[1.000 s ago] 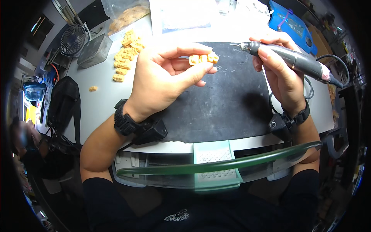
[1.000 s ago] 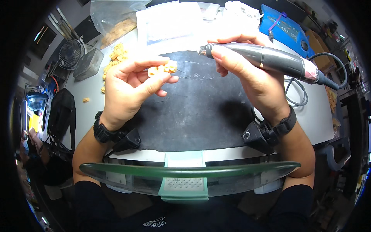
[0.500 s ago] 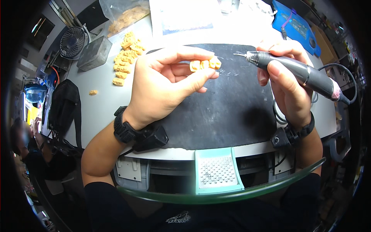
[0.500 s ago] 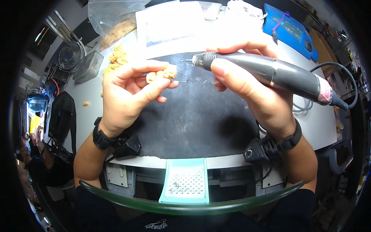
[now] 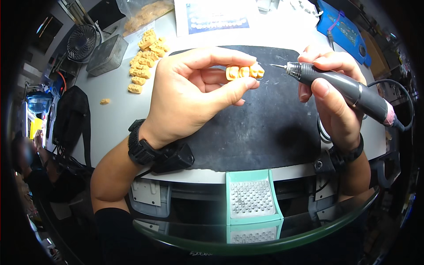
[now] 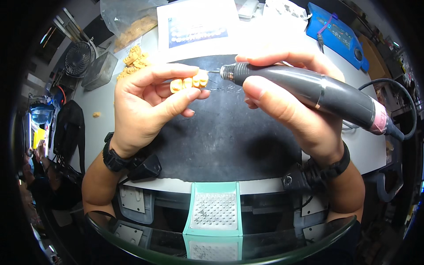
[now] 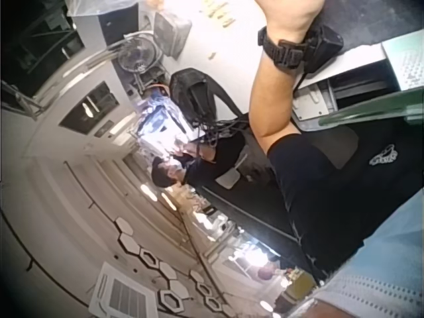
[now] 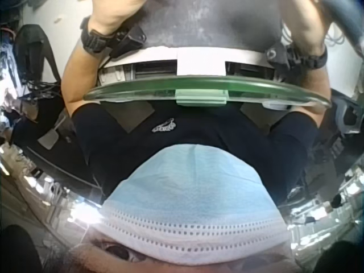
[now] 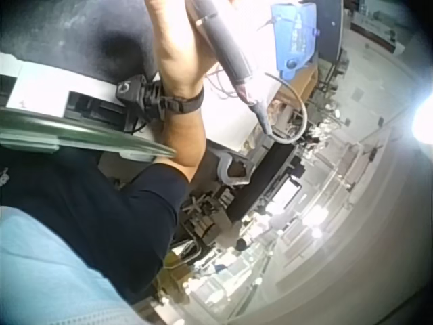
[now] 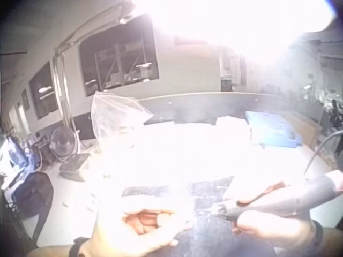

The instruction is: Trimming or polishing a dental arch model using a rotary tool.

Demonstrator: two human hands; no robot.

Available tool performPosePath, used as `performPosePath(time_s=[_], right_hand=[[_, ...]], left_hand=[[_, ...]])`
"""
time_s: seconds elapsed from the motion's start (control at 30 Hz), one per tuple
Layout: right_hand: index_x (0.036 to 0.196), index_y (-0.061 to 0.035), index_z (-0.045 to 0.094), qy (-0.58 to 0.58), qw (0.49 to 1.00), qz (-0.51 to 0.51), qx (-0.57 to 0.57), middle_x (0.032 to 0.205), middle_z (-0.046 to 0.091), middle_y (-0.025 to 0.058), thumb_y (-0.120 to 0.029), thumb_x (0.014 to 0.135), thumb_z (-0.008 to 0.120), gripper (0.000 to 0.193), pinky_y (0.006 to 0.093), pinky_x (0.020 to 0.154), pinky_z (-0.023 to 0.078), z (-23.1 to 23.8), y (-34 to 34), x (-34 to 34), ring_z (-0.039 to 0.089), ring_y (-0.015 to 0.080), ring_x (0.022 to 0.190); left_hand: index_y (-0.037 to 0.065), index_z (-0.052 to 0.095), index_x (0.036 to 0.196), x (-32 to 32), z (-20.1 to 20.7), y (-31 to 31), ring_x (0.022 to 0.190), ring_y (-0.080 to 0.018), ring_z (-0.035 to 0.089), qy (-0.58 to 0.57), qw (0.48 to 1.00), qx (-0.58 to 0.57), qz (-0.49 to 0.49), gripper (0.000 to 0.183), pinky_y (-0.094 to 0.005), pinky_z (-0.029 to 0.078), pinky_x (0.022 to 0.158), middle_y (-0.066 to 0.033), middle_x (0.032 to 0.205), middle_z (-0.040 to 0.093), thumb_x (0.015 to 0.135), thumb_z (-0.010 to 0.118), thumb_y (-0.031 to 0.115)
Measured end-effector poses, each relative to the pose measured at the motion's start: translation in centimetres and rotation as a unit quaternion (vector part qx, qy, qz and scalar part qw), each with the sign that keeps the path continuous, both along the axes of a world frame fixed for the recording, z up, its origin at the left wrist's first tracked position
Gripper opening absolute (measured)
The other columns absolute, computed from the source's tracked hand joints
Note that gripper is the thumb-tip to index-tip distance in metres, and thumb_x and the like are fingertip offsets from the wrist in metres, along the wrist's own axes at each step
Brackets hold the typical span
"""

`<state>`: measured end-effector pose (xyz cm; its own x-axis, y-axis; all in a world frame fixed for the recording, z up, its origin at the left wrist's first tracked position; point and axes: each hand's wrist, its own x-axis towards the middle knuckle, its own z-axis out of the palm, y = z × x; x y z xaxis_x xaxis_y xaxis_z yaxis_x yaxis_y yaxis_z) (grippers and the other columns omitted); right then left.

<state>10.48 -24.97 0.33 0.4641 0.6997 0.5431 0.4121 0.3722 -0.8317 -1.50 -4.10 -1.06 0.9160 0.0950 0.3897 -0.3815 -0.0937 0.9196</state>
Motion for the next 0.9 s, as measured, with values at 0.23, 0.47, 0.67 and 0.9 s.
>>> performPosePath(time_s=[0.23,0.47,0.67,0.9], right_hand=[[0.109,0.0006,0.052,0.024,0.999,-0.02,-0.01,0.11,0.056,0.0213,-0.005,0.084,0.057,0.026,0.0302,0.065,0.048,-0.2,0.1,-0.1,0.056,0.0181,0.072],[0.11,-0.0004,0.052,-0.087,0.996,-0.025,0.02,0.111,0.055,0.0209,-0.004,0.083,0.06,0.028,0.0311,0.069,0.048,0.2,0.0,0.1,0.057,0.0198,0.077],[0.109,-0.0036,0.052,-0.144,0.989,-0.014,0.021,0.111,0.051,0.0171,0.003,0.077,0.065,0.035,0.0372,0.082,0.051,-0.1,0.5,0.1,0.056,0.0227,0.097],[0.101,-0.0046,0.05,-0.085,0.993,0.057,0.053,0.098,0.049,0.0112,-0.007,0.08,0.065,0.027,0.0491,0.093,0.049,0.5,0.1,-0.5,0.053,0.0203,0.099]], left_hand=[[-0.005,0.058,0.111,-0.2,-0.2,0.0,0.092,-0.0239,0.067,0.01,1.0,-0.009,0.006,0.03,-0.0239,0.057,0.067,-0.0176,0.103,0.064,0.082,0.064,-0.006],[-0.004,0.059,0.11,0.1,-0.2,0.0,0.092,-0.0204,0.067,-0.016,0.999,0.039,0.018,0.029,-0.0217,0.056,0.066,-0.0147,0.101,0.066,0.082,0.065,-0.005],[-0.004,0.06,0.109,0.2,-0.3,0.0,0.092,-0.0187,0.066,-0.024,0.999,0.025,0.016,0.027,-0.0212,0.055,0.066,-0.013,0.098,0.067,0.082,0.065,-0.004],[-0.004,0.06,0.109,0.1,-0.1,-0.1,0.09,-0.0179,0.067,-0.023,0.998,0.052,0.012,0.028,-0.0216,0.055,0.065,-0.013,0.097,0.067,0.081,0.065,-0.005]])
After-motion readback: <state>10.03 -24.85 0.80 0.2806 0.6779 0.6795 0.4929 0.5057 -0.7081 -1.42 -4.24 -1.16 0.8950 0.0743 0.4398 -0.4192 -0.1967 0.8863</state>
